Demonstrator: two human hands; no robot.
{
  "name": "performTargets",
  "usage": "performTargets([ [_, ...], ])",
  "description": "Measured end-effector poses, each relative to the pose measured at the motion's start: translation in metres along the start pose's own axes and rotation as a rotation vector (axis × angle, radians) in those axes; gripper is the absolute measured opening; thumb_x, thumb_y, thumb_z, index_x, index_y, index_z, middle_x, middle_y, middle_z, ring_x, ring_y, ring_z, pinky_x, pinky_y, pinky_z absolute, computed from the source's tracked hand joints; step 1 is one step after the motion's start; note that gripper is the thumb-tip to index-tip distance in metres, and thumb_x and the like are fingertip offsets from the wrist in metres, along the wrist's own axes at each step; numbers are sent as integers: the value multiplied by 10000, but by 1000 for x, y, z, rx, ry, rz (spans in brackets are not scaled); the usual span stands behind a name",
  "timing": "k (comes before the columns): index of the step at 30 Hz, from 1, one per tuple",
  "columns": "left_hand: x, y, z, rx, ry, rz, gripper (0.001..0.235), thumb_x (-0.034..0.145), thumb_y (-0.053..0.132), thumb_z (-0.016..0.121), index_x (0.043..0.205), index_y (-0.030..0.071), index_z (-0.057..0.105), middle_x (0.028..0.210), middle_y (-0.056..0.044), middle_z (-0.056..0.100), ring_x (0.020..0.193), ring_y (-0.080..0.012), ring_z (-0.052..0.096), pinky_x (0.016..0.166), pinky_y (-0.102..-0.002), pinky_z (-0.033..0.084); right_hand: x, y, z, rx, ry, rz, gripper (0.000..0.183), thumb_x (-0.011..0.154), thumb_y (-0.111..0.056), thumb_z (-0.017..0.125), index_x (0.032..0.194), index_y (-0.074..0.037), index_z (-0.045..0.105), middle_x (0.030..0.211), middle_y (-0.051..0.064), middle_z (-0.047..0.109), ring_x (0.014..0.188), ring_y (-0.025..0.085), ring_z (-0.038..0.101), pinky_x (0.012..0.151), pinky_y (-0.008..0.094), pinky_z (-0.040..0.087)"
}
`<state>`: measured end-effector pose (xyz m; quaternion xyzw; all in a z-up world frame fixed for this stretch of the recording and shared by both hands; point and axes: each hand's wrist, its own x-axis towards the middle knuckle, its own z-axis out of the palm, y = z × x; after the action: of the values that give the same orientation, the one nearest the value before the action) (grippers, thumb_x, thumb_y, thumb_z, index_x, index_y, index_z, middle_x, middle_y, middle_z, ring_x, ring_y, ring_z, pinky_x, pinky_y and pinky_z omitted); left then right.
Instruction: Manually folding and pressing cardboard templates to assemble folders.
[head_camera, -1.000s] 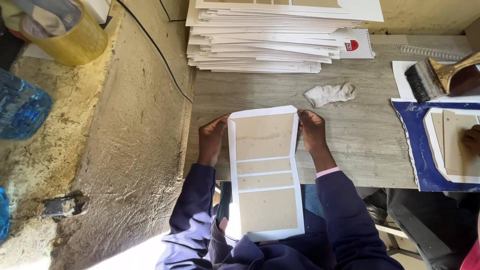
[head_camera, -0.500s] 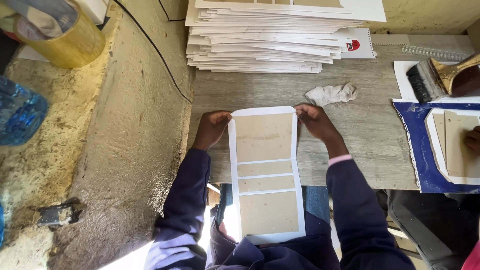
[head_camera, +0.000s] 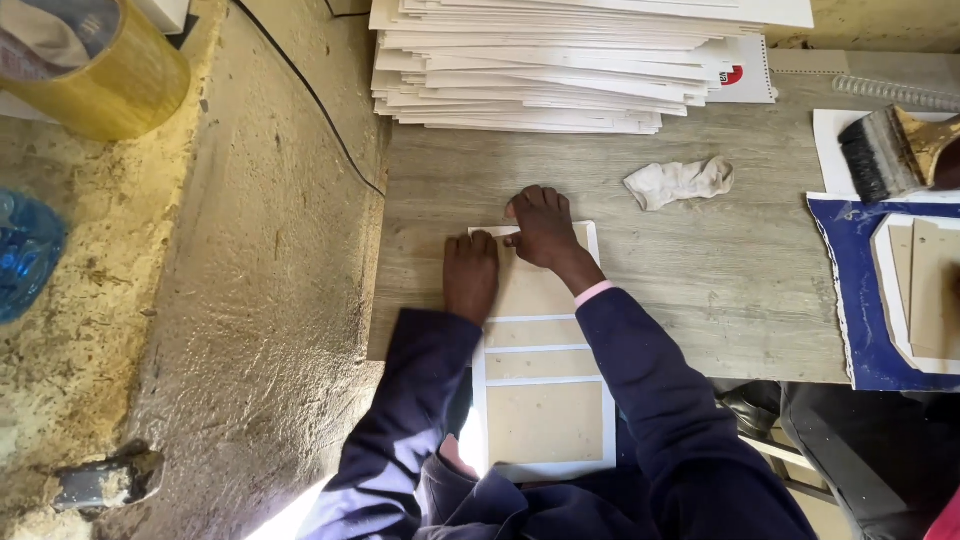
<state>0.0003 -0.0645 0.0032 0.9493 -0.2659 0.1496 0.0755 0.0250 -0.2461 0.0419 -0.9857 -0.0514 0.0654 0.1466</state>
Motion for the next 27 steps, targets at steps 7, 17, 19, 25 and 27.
performTargets([
  [7, -12, 18, -17, -35, 202, -6, 239, 1026, 145, 683, 1236, 34, 705, 1201, -162, 670, 1247, -338, 611, 1104, -491, 405, -40, 3, 67, -131, 508, -202, 257, 1068, -278, 690, 1076, -24, 732, 996, 134, 636, 1034, 328, 650, 1109, 496, 435],
  [17, -4, 24, -5, -129, 409, 0, 251, 859, 168, 731, 1070, 109, 854, 1118, -111, 836, 1108, -292, 788, 1068, -433, 526, -80, -8, -33, -61, 50, -7, 695, 1005, -422, 722, 1579, -69, 551, 1564, 236, 596, 1526, 415, 484, 1317, 646, 180],
  [19, -6, 26, -3, -113, 412, -7, 235, 861, 163, 743, 1064, 124, 855, 1111, -100, 840, 1094, -278, 793, 1046, -431, 541, -88, -3, -24, -153, 41, 94, 835, 1012, -595, 607, 1595, -10, 483, 1606, 300, 509, 1551, 458, 420, 1334, 614, 161],
  [25, -4, 28, -15, -102, 405, -17, 267, 901, 152, 734, 1151, 161, 829, 1139, -74, 830, 1117, -259, 780, 1051, -441, 524, -96, 9, 32, -370, 457, 61, 802, 1096, -644, 501, 1344, 95, 688, 1370, 383, 657, 1316, 511, 632, 1263, 577, 292],
  [27, -4, 29, -35, -108, 384, -7, 315, 920, 144, 735, 1227, 153, 805, 1179, -85, 816, 1149, -269, 764, 1100, -462, 497, -90, 35, 30, -374, 525, 12, 770, 1090, -646, 516, 1252, 68, 755, 1269, 359, 721, 1213, 493, 706, 1218, 574, 361],
])
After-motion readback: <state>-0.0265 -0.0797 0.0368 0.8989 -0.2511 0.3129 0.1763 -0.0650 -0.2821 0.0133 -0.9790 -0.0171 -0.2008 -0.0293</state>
